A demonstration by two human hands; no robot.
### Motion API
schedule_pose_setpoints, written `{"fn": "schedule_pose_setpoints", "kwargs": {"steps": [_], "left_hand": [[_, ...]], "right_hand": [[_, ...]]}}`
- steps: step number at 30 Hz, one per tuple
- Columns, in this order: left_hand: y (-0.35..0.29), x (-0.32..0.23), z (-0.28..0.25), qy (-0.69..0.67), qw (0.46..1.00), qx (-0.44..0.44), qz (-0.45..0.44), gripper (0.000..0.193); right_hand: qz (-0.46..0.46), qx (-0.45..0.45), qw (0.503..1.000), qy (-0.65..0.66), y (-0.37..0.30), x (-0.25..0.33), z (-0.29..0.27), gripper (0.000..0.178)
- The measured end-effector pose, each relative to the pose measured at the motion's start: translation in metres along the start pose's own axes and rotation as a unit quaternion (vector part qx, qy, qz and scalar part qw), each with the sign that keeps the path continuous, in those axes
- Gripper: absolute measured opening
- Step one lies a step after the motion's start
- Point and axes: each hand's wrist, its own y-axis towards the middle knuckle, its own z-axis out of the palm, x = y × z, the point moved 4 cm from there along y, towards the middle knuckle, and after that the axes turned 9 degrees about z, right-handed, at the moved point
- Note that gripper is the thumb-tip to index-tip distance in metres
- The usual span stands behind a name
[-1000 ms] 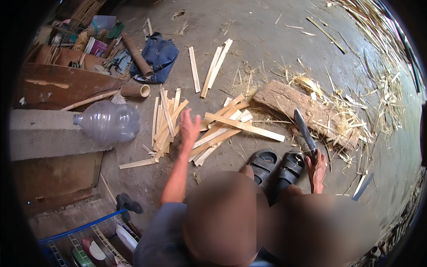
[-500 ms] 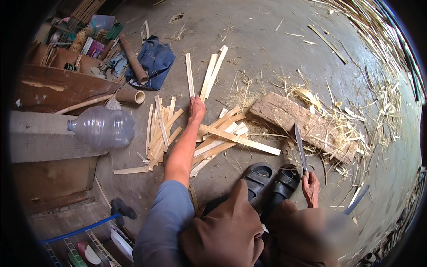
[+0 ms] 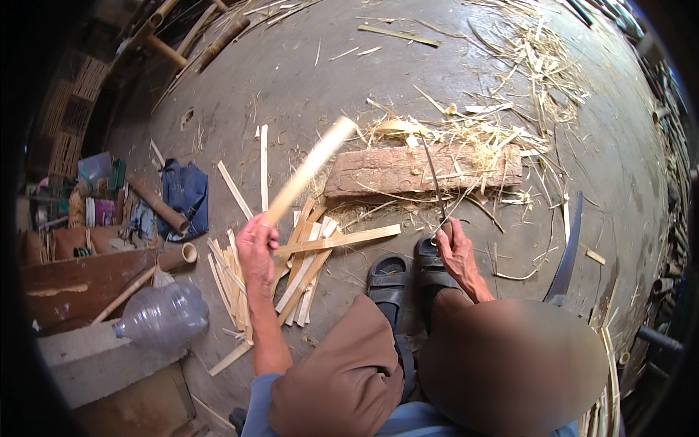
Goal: The person sits on the floor and uses a knife to shave and split thin bamboo strips, repeatedly picking up pieces, shaving them, and placing them into a growing pile. The person occasionally pauses to inspect the strips and adjust their grip.
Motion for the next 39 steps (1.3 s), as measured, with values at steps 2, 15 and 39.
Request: {"fn": "schedule_pose_setpoints", "kwargs": {"steps": [2, 15, 39], "left_hand": [[-0.007, 0.003, 0.037, 0.027, 0.999, 0.022, -0.04, 0.027], [-0.031, 0.013, 0.123, 0.151, 0.987, 0.036, -0.034, 0.029], [-0.016, 0.012, 0.144, 0.194, 0.981, -0.009, 0.0, 0.024]], "right_hand": [[0.0, 0.011, 1.0, -0.001, -0.001, 0.0, 0.002, 0.039], [-0.132, 0.202, 0.966, -0.096, -0.027, 0.061, 0.046, 0.03], [0.025, 0.082, 0.992, -0.097, 0.026, -0.02, 0.022, 0.036]]}}
